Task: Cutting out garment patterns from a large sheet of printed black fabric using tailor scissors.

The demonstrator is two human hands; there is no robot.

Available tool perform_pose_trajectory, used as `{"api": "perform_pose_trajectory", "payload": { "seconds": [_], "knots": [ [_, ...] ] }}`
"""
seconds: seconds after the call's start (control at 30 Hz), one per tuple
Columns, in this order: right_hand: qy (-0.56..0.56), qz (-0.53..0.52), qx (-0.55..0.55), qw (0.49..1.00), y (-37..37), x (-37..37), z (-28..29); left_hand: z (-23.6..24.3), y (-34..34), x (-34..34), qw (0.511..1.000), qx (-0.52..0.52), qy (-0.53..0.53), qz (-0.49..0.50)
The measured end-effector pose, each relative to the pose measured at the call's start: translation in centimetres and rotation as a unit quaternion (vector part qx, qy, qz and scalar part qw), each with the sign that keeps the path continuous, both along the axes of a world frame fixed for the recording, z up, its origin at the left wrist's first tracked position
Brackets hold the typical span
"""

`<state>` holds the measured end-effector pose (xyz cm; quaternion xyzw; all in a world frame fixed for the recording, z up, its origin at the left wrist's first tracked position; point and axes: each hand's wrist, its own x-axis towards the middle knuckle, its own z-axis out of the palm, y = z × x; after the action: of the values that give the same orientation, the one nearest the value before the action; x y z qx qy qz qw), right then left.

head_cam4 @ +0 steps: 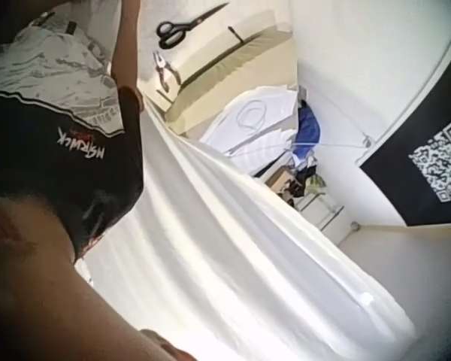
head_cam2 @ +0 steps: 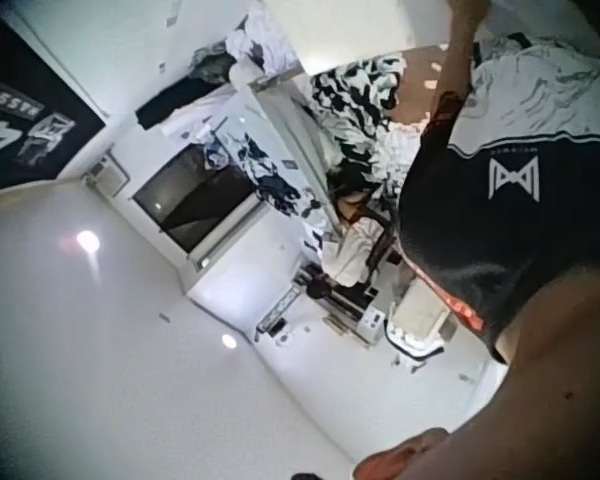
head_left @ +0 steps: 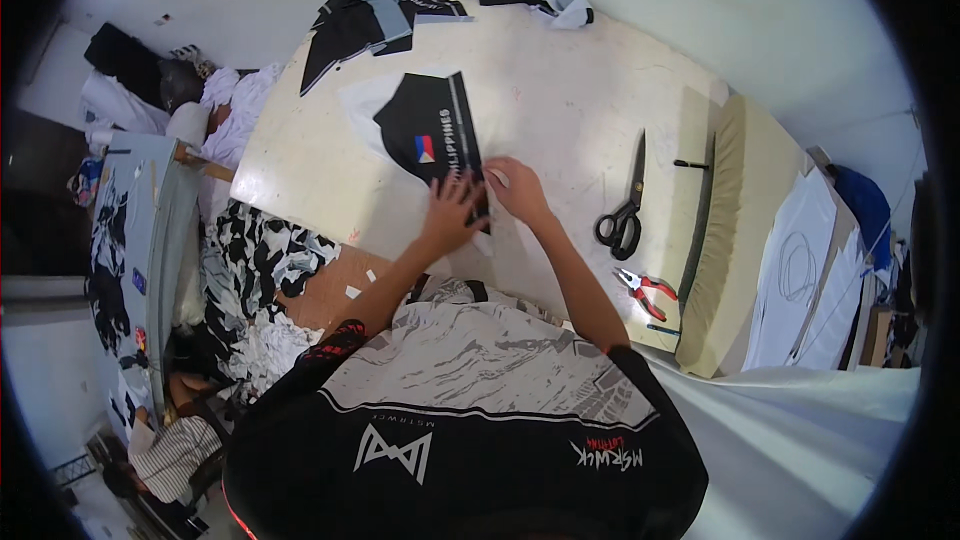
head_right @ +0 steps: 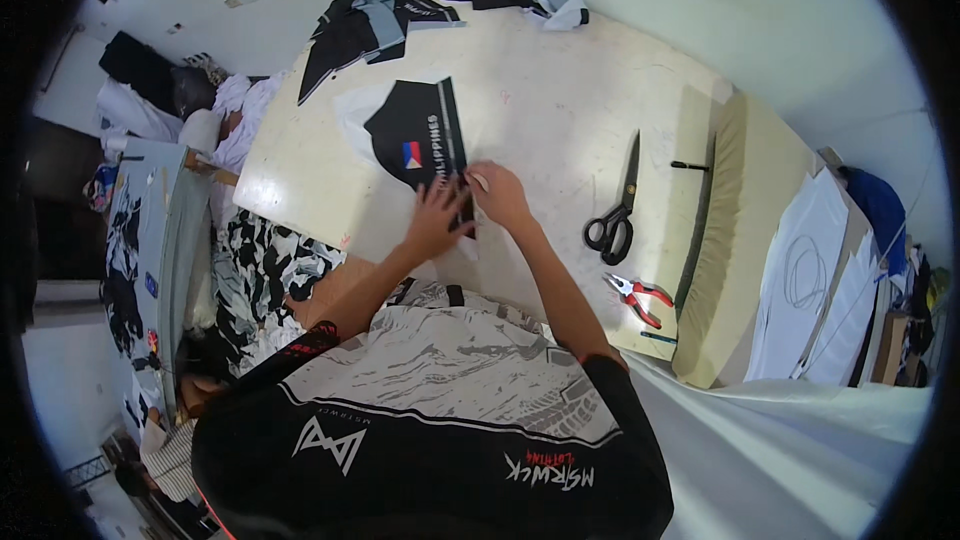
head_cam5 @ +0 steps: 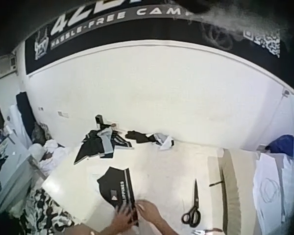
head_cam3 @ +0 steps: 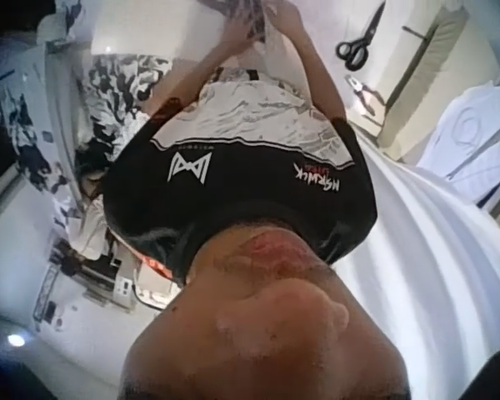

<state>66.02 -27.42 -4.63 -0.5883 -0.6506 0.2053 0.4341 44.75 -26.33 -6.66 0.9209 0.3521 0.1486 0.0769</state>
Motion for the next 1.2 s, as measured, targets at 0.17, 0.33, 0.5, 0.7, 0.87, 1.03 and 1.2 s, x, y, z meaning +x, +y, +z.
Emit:
{"api": "perform_pose_trajectory", "payload": {
  "seconds": [0.17,0.33,0.5,0.7,0.87,1.03,1.2],
  "knots": [
    [-0.248,0.073,0.039,0.965,5.7,-0.1,-3.9,1.1,-2.4,1.2,0.974,-0.023,0.046,-0.222],
    [-0.290,-0.272,-0.094,0.913,3.9,5.1,-5.1,5.6,-0.7,-0.8,0.991,-0.106,0.079,-0.029],
    [-0.348,-0.090,-0.100,0.928,-4.9,7.3,-2.3,2.1,1.7,-4.9,0.994,0.025,-0.022,0.108],
    [-0.212,-0.084,-0.054,0.972,-11.1,5.9,-1.8,0.2,5.6,-8.9,0.992,0.075,-0.007,0.105],
    [-0.169,-0.148,-0.033,0.974,-1.2,10.8,2.8,5.0,15.3,-5.2,0.988,0.092,-0.040,0.114],
    [-0.155,-0.185,0.157,0.958,6.2,13.8,12.7,13.6,22.4,-1.4,0.969,0.131,-0.181,0.100],
    [-0.177,-0.165,0.176,0.954,3.1,13.9,14.4,18.0,20.1,-2.7,0.966,0.150,-0.205,0.048]
  ]
}}
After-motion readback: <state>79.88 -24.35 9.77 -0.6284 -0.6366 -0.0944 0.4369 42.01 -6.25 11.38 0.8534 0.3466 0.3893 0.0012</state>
